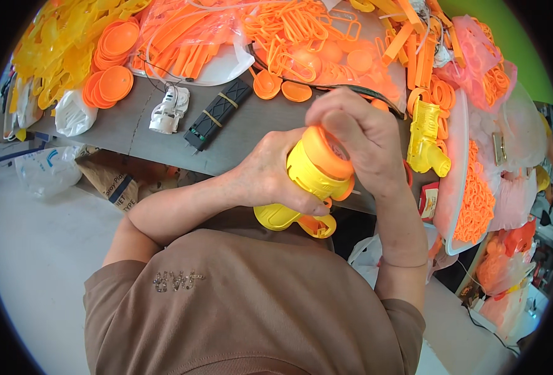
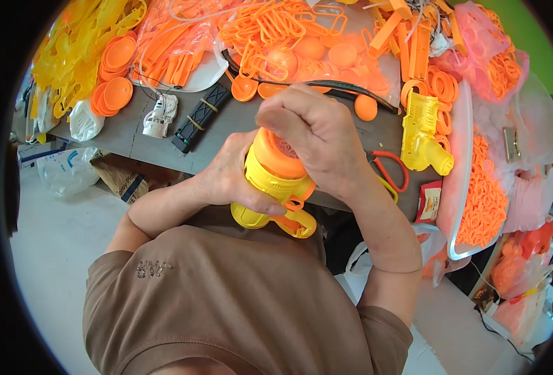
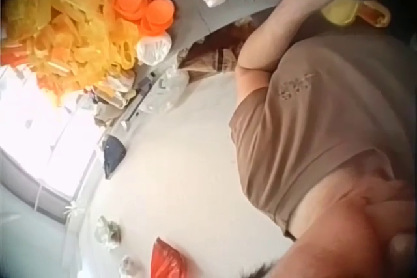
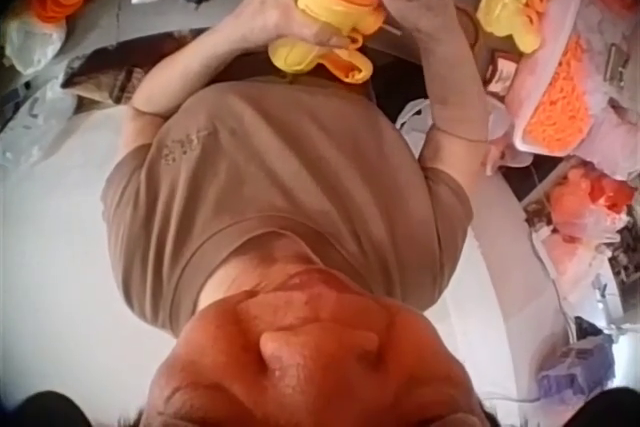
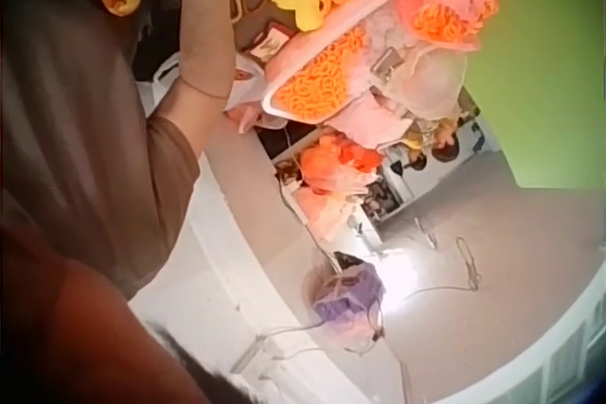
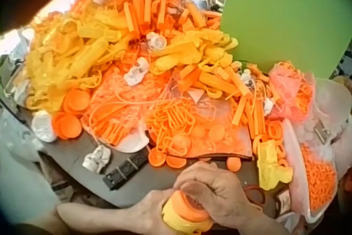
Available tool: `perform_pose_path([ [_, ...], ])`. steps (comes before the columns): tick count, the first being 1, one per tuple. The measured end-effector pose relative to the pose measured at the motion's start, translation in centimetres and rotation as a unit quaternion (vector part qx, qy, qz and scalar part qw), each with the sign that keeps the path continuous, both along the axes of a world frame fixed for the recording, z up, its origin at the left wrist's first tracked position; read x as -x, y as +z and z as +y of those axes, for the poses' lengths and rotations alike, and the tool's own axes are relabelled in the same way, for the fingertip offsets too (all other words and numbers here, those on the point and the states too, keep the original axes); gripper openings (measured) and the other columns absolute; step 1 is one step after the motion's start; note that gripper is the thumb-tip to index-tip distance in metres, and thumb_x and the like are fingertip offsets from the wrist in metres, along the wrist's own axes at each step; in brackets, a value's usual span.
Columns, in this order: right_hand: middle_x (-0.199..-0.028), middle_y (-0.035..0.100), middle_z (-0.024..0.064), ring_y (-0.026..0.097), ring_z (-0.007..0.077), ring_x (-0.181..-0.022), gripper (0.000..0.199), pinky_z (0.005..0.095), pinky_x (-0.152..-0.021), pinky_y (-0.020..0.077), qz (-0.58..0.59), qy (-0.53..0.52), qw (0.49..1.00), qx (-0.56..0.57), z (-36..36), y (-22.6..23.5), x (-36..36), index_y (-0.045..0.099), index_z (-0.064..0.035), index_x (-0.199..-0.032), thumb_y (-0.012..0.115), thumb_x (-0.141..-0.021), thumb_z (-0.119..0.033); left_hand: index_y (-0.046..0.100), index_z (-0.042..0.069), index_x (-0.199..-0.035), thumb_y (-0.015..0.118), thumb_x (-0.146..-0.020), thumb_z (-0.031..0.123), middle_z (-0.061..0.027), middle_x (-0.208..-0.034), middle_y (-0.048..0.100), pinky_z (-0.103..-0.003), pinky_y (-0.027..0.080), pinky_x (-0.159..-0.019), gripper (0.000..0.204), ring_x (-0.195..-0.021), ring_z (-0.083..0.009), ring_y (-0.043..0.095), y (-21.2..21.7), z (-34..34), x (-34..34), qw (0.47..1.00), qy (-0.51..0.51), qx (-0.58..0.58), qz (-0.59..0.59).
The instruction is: Assemble yellow plastic toy bubble guns by fitting various internal and external parts together at a workbench.
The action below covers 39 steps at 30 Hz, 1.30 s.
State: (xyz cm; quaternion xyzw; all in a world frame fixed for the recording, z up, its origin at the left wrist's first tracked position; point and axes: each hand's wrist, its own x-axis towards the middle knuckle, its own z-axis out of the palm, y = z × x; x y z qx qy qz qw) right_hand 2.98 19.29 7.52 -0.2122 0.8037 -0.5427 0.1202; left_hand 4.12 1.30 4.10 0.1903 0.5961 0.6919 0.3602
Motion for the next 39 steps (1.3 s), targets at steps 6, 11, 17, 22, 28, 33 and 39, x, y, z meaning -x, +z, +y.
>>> perform_pose_path([
  [6,-0.12,0.056,0.0189,0.055,0.0298,-0.111,0.074,0.0365,-0.095,0.0409,0.085,0.018,0.996,0.037,0.0,-0.6,-2.1,0.055,0.0042,-0.12,0.039,-0.091,-0.061,0.056,0.0,-0.105,0.082,-0.056,0.02,-0.009,-0.095,0.065,-0.032,0.05,-0.079,0.059,-0.087,-0.018,0.063,0.1,-0.4,0.3,1.0,0.014,0.003,0.012],
  [11,-0.123,0.055,0.0199,0.054,0.0314,-0.114,0.075,0.0372,-0.096,0.0413,0.091,0.06,0.994,0.027,0.5,-1.7,-1.7,0.052,0.0044,-0.125,0.042,-0.09,-0.061,0.056,-0.001,-0.105,0.081,-0.057,0.019,-0.0091,-0.095,0.065,-0.032,0.05,-0.079,0.058,-0.087,-0.0178,0.063,-0.1,-0.4,-0.2,1.0,0.008,0.015,-0.009],
  [17,-0.118,0.057,0.0211,0.057,0.0317,-0.109,0.067,0.0376,-0.091,0.0449,0.107,0.085,0.989,0.053,0.5,-2.4,-2.0,0.054,0.0052,-0.122,0.049,-0.089,-0.053,0.056,0.0,-0.104,0.08,-0.059,0.017,-0.009,-0.094,0.065,-0.031,0.051,-0.078,0.054,-0.086,-0.0173,0.063,-0.4,-0.8,-0.6,1.0,-0.012,-0.009,0.019],
  [22,-0.116,0.058,0.0232,0.059,0.0331,-0.105,0.061,0.038,-0.088,0.0472,0.12,0.118,0.982,0.088,0.7,-2.7,-1.9,0.054,0.0062,-0.121,0.052,-0.091,-0.047,0.06,-0.001,-0.104,0.081,-0.055,0.014,-0.0086,-0.095,0.065,-0.031,0.051,-0.077,0.056,-0.088,-0.0185,0.063,-0.7,-0.9,-0.8,0.999,-0.03,-0.029,0.026],
  [28,-0.113,0.06,0.0234,0.059,0.0347,-0.105,0.056,0.0394,-0.088,0.0476,0.105,0.127,0.982,0.091,0.4,-3.0,-2.0,0.056,0.006,-0.119,0.053,-0.091,-0.042,0.061,-0.002,-0.102,0.078,-0.058,0.016,-0.0084,-0.094,0.064,-0.031,0.051,-0.077,0.05,-0.087,-0.0173,0.062,-0.5,-0.8,-1.1,0.999,-0.025,-0.036,0.012],
  [33,-0.112,0.06,0.0231,0.059,0.0354,-0.106,0.053,0.0432,-0.092,0.0453,0.067,0.146,0.98,0.114,0.5,-3.1,-2.3,0.058,0.0056,-0.117,0.054,-0.091,-0.04,0.061,-0.001,-0.103,0.078,-0.058,0.016,-0.0081,-0.094,0.064,-0.031,0.05,-0.078,0.051,-0.088,-0.0172,0.062,-1.0,-1.0,-1.6,0.999,-0.019,-0.04,0.006],
  [39,-0.115,0.061,0.0199,0.056,0.0382,-0.112,0.047,0.0517,-0.106,0.0304,0.069,0.176,0.974,0.124,0.5,-4.3,-3.0,0.06,0.0035,-0.115,0.052,-0.091,-0.036,0.059,-0.001,-0.105,0.079,-0.058,0.016,-0.0087,-0.099,0.062,-0.031,0.048,-0.083,0.054,-0.093,-0.0184,0.059,-2.2,-1.2,-2.8,0.999,-0.017,-0.045,0.021],
])
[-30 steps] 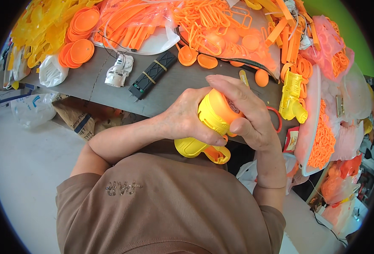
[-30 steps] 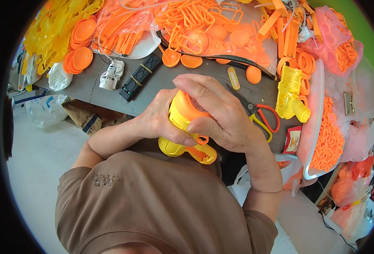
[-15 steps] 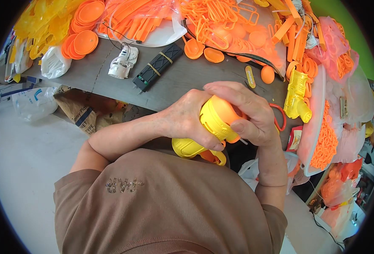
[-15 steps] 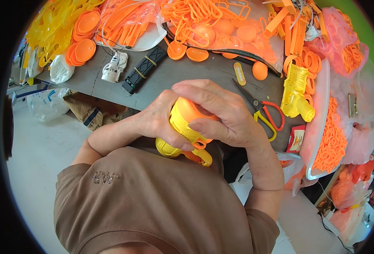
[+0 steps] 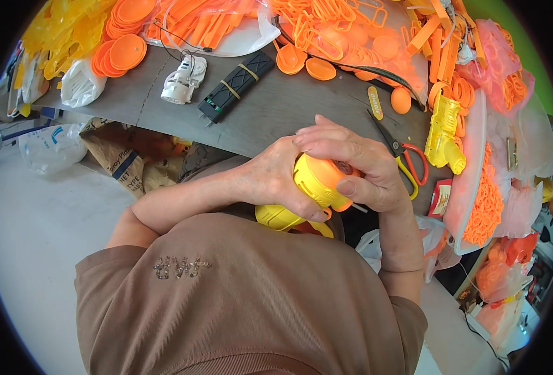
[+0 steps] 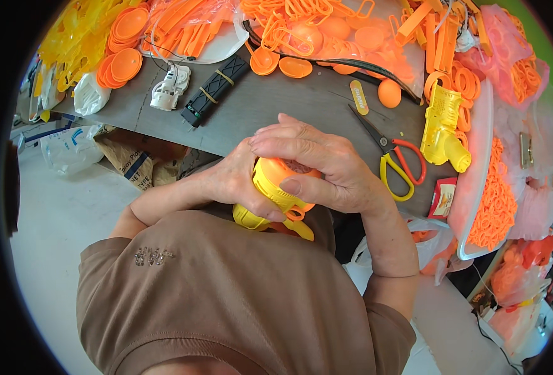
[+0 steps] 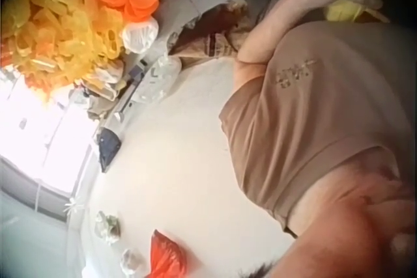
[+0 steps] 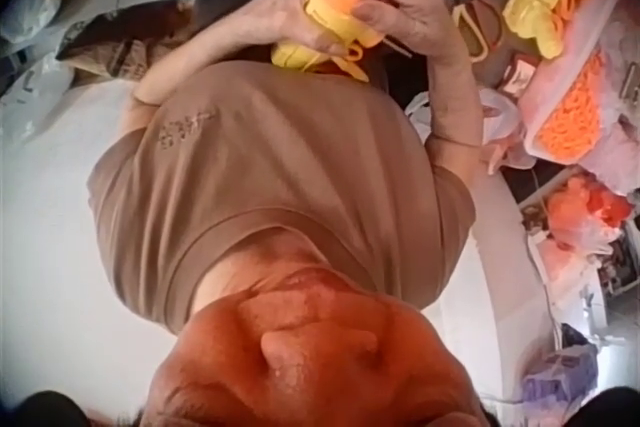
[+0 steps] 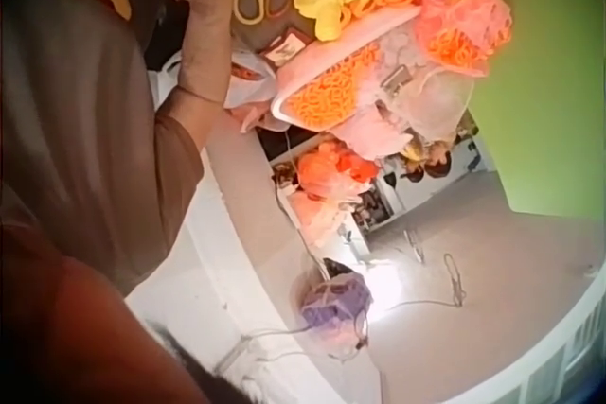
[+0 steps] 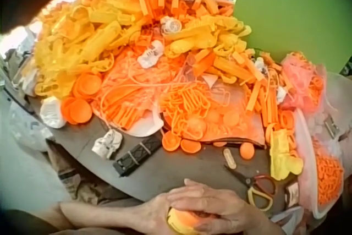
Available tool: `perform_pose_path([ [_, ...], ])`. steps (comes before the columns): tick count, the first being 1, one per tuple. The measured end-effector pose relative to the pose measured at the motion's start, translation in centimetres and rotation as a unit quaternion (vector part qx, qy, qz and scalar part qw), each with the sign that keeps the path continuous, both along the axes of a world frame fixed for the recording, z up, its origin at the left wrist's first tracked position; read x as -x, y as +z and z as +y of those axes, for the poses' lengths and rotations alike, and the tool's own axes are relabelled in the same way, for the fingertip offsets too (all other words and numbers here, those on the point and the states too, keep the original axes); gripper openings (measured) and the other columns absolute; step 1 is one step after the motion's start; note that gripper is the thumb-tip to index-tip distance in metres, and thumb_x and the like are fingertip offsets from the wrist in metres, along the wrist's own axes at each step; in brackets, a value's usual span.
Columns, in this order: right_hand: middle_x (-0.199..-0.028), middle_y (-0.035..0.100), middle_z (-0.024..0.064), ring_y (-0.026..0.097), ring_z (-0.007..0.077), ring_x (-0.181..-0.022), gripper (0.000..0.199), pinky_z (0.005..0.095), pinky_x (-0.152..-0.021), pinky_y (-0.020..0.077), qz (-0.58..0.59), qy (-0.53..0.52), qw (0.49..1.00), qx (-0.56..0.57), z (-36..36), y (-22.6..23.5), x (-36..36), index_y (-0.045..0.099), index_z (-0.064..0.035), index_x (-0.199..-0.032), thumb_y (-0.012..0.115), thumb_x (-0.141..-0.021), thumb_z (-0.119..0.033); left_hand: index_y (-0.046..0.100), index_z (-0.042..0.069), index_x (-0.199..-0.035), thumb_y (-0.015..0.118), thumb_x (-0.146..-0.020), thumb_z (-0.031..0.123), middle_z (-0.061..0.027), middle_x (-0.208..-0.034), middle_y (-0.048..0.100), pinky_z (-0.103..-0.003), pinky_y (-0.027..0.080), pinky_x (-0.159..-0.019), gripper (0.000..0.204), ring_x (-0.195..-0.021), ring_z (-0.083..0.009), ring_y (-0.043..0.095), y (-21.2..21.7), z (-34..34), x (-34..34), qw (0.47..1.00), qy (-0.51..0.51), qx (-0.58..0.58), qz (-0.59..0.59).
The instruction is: Assemble yellow plastic toy bubble guns by fitting various internal and external parts together at a workbench.
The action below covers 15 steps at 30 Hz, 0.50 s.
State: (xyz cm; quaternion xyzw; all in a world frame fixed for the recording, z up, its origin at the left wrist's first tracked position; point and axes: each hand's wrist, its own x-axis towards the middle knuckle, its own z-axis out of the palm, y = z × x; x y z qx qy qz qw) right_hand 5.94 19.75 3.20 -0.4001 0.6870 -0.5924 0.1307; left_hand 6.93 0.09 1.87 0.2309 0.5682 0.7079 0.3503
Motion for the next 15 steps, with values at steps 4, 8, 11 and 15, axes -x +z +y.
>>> perform_pose_path([
  [4,-0.117,0.061,0.0195,0.05,0.0383,-0.121,0.048,0.0517,-0.108,0.025,-0.023,-0.01,1.0,-0.011,0.1,-0.3,-0.8,0.059,0.0032,-0.116,0.05,-0.092,-0.037,0.051,0.001,-0.117,0.08,-0.059,0.015,-0.0105,-0.108,0.057,-0.032,0.046,-0.088,0.067,-0.102,-0.0195,0.055,-0.9,0.1,-0.5,0.999,0.004,0.012,-0.034],
  [8,-0.135,0.044,0.0241,0.029,0.0386,-0.135,0.05,0.0499,-0.109,0.0228,0.039,-0.087,0.995,-0.044,0.1,-1.3,-2.0,0.059,-0.0015,-0.121,0.045,-0.094,-0.04,0.042,0.003,-0.126,0.08,-0.06,0.015,-0.0109,-0.111,0.055,-0.033,0.045,-0.091,0.078,-0.106,-0.0199,0.054,-0.2,0.1,-1.0,0.996,0.045,-0.003,-0.075],
  [11,-0.145,0.029,0.0256,0.022,0.0398,-0.138,0.05,0.0482,-0.109,0.0234,0.042,-0.09,0.995,-0.007,0.1,-2.0,-2.5,0.059,-0.0044,-0.123,0.042,-0.095,-0.042,0.037,0.005,-0.129,0.08,-0.061,0.014,-0.0108,-0.111,0.054,-0.034,0.046,-0.091,0.082,-0.106,-0.0204,0.054,-0.7,0.3,-1.4,0.998,0.055,-0.015,-0.042],
  [15,-0.148,0.022,0.0268,0.024,0.0399,-0.137,0.053,0.0469,-0.108,0.0245,-0.063,-0.062,0.996,0.028,0.2,-1.8,-3.0,0.057,-0.0041,-0.125,0.04,-0.095,-0.044,0.038,0.005,-0.126,0.081,-0.06,0.012,-0.0111,-0.111,0.055,-0.034,0.047,-0.089,0.079,-0.104,-0.02,0.055,-0.8,0.2,-1.4,0.999,0.026,-0.018,-0.012],
])
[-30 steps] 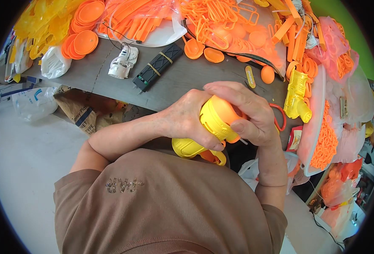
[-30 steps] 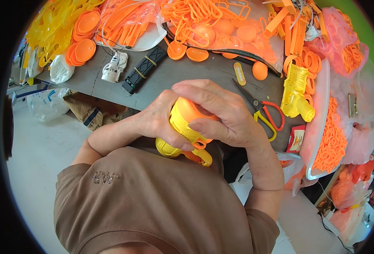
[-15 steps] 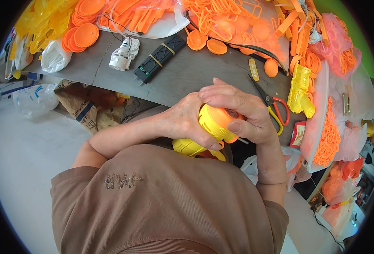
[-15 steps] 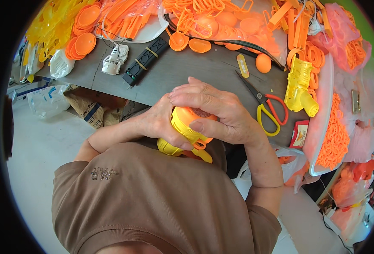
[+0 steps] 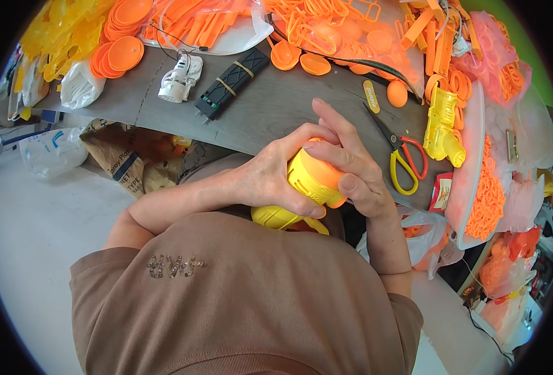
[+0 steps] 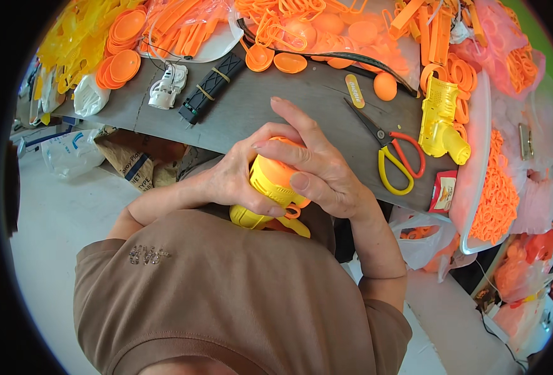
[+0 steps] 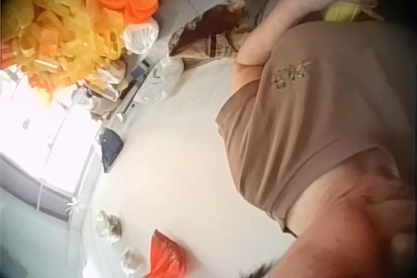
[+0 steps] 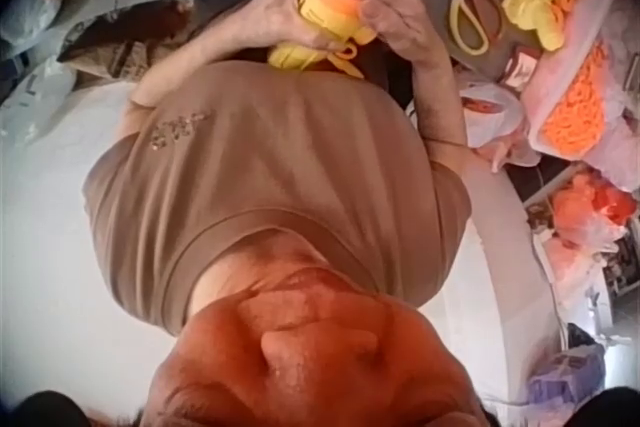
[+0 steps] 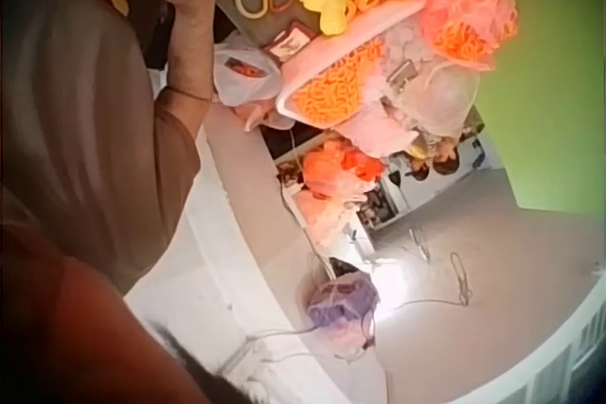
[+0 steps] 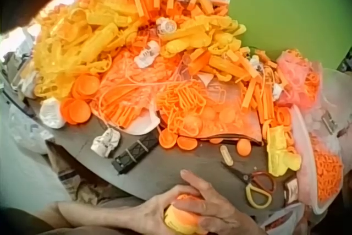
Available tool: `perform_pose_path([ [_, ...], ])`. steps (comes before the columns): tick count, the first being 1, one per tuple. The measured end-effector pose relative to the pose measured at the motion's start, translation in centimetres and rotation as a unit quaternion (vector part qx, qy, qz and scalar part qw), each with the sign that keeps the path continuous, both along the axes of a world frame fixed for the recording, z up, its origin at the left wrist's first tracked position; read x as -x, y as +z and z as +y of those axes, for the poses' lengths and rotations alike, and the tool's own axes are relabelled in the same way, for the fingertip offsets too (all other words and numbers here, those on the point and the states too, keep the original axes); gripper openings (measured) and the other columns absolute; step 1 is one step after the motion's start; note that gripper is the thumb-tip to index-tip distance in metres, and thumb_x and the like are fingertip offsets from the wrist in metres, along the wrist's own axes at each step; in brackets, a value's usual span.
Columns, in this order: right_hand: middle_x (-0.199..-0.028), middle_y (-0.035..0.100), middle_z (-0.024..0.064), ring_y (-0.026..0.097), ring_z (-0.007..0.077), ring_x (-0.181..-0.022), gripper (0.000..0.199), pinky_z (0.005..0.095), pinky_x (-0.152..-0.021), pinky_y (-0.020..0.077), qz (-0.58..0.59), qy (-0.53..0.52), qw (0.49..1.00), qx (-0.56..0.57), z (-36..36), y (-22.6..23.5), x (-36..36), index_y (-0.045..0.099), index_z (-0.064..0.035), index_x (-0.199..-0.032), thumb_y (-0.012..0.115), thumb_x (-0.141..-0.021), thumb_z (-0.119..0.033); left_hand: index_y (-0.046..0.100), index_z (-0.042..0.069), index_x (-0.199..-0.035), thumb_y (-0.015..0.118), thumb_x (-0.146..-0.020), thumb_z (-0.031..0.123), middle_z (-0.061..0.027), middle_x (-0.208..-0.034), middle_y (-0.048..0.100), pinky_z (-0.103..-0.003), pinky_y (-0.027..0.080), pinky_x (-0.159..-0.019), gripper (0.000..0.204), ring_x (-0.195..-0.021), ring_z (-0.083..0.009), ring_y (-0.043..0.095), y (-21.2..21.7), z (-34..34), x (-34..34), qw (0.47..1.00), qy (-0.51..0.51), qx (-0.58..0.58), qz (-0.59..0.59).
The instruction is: Assemble yellow plastic toy bubble guns by fitting various internal and external parts together at a workbench.
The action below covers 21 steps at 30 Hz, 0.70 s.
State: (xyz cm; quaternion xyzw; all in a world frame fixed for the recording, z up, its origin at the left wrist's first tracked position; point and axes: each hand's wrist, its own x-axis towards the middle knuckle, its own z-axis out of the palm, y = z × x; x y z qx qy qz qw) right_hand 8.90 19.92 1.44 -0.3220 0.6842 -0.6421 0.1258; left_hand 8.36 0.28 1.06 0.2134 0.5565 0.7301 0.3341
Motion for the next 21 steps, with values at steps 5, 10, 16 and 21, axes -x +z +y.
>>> perform_pose_path([
  [5,-0.139,0.036,0.0258,0.044,0.0393,-0.122,0.05,0.0412,-0.1,0.0386,0.107,-0.084,0.99,-0.037,0.2,0.4,-1.3,0.056,-0.0025,-0.125,0.057,-0.089,-0.038,0.039,0.004,-0.125,0.081,-0.059,0.01,-0.0109,-0.11,0.055,-0.034,0.047,-0.088,0.079,-0.103,-0.0187,0.055,0.5,-0.1,0.0,0.999,0.006,0.015,0.034],
  [10,-0.117,0.054,0.0189,0.056,0.0326,-0.104,0.044,0.0392,-0.09,0.0475,0.197,-0.234,0.946,-0.105,-1.5,1.7,-3.7,0.06,0.0011,-0.113,0.072,-0.08,-0.024,0.039,0.004,-0.125,0.082,-0.06,0.01,-0.0093,-0.107,0.056,-0.033,0.047,-0.088,0.078,-0.102,-0.0166,0.055,0.9,-0.3,0.2,0.999,0.008,0.024,-0.025],
  [16,-0.104,0.058,0.0146,0.057,0.0287,-0.096,0.038,0.0434,-0.088,0.0501,0.194,-0.296,0.932,-0.077,-2.4,0.0,-4.5,0.06,0.0018,-0.106,0.073,-0.078,-0.02,0.041,0.004,-0.123,0.082,-0.06,0.009,-0.0084,-0.107,0.057,-0.031,0.046,-0.088,0.076,-0.101,-0.0149,0.054,0.4,-0.4,-0.3,0.998,0.042,0.041,-0.017],
  [21,-0.104,0.058,0.0143,0.058,0.0279,-0.094,0.036,0.0445,-0.088,0.0501,0.22,-0.332,0.915,-0.058,-2.6,-1.0,-4.8,0.06,0.0013,-0.107,0.071,-0.08,-0.02,0.042,0.003,-0.123,0.082,-0.06,0.011,-0.0082,-0.108,0.057,-0.031,0.045,-0.088,0.075,-0.102,-0.0151,0.054,0.3,-0.1,-0.2,0.998,0.045,0.034,-0.042],
])
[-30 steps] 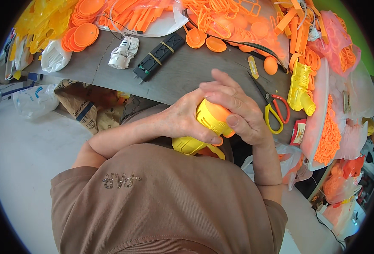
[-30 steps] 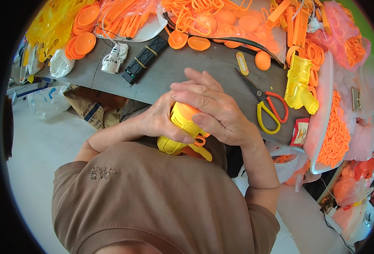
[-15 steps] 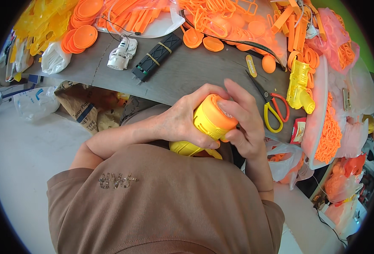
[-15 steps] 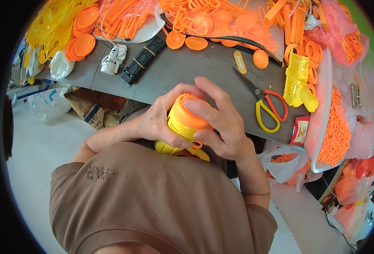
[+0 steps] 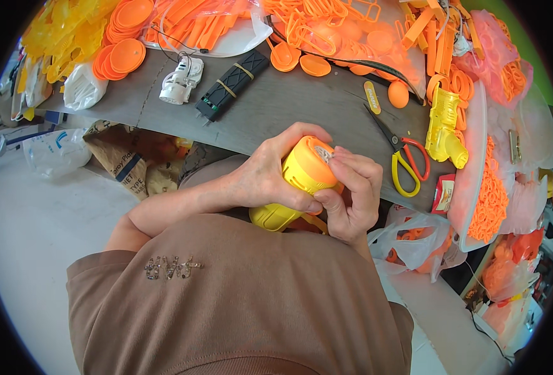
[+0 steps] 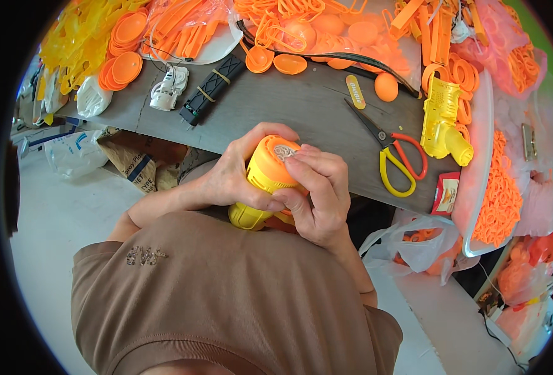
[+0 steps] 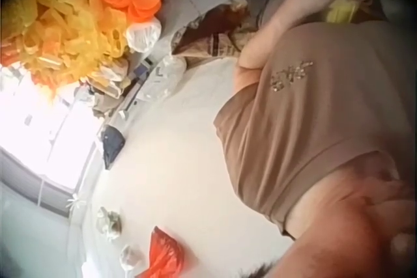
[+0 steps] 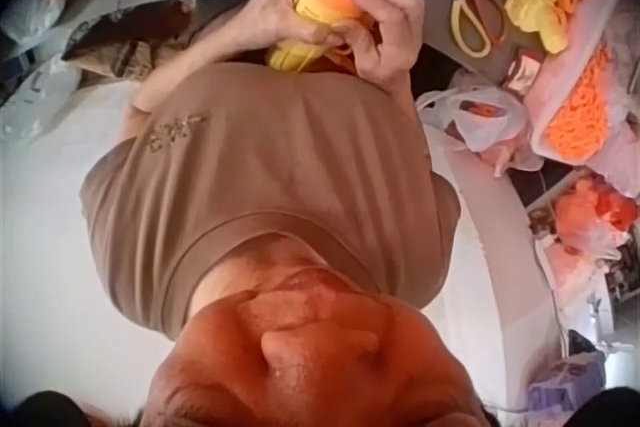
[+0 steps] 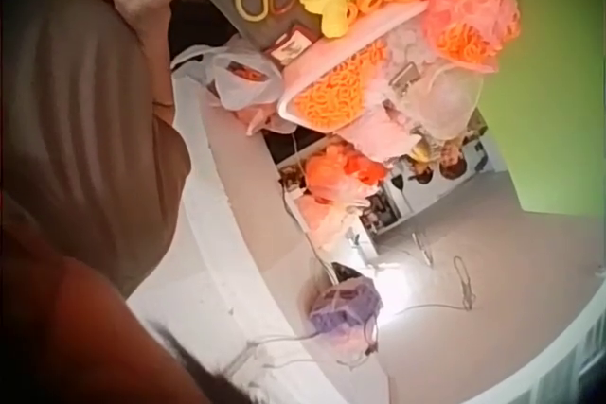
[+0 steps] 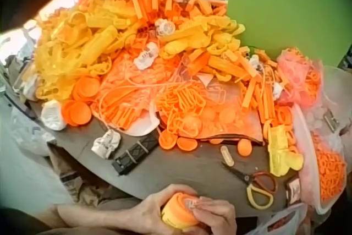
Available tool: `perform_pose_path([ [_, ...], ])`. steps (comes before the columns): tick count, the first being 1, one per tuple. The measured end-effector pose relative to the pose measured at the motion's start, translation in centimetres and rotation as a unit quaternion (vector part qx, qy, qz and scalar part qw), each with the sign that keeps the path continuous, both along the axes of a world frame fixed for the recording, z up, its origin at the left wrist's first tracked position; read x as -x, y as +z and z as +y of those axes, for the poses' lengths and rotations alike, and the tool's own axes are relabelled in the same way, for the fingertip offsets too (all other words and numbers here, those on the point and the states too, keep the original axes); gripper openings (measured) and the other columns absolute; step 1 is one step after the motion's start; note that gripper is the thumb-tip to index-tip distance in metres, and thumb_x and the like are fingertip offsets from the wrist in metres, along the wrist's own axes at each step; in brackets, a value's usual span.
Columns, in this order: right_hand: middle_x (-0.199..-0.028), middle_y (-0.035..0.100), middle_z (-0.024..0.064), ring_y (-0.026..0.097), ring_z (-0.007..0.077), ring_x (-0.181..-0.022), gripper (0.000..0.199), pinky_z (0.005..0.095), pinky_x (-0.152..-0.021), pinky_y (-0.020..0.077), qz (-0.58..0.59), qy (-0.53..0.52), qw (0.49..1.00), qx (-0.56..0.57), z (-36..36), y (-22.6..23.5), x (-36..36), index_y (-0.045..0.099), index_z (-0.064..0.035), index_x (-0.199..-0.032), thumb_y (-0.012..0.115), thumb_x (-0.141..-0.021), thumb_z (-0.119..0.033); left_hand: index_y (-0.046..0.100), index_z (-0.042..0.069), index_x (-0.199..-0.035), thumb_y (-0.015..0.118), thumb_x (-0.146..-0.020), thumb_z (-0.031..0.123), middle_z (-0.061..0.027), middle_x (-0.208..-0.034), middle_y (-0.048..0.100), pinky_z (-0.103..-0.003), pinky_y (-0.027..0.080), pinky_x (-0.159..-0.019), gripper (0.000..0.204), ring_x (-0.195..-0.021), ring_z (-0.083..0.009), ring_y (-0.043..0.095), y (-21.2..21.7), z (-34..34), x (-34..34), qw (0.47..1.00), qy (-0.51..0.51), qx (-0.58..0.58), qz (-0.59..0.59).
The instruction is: Assemble yellow plastic toy bubble guns by fitting various internal and external parts together at a workbench.
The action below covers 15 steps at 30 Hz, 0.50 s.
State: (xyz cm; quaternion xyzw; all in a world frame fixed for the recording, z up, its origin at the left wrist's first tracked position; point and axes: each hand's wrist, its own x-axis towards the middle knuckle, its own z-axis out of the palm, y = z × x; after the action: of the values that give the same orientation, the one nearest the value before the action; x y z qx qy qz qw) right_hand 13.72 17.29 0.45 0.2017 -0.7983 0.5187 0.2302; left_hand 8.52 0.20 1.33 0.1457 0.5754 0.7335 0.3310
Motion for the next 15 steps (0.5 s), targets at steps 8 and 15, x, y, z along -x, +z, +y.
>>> perform_pose_path([
  [8,-0.101,0.056,0.0151,0.057,0.0291,-0.091,0.058,0.0372,-0.078,0.0464,-0.104,0.078,0.989,-0.077,2.7,5.1,4.1,0.058,0.0018,-0.11,0.057,-0.086,-0.051,0.028,0.004,-0.141,0.085,-0.056,0.014,-0.0115,-0.121,0.053,-0.033,0.042,-0.095,0.103,-0.113,-0.0197,0.051,2.6,1.9,1.9,0.996,-0.038,0.037,0.076],
  [15,-0.096,0.055,0.0162,0.056,0.0276,-0.082,0.055,0.0338,-0.071,0.0455,-0.091,0.098,0.99,-0.05,4.5,5.1,5.4,0.057,0.0011,-0.112,0.054,-0.086,-0.047,0.027,0.0,-0.14,0.086,-0.058,0.02,-0.0181,-0.11,0.058,-0.034,0.047,-0.09,0.103,-0.102,-0.0219,0.058,4.0,-0.6,3.3,0.985,-0.114,0.082,0.102],
])
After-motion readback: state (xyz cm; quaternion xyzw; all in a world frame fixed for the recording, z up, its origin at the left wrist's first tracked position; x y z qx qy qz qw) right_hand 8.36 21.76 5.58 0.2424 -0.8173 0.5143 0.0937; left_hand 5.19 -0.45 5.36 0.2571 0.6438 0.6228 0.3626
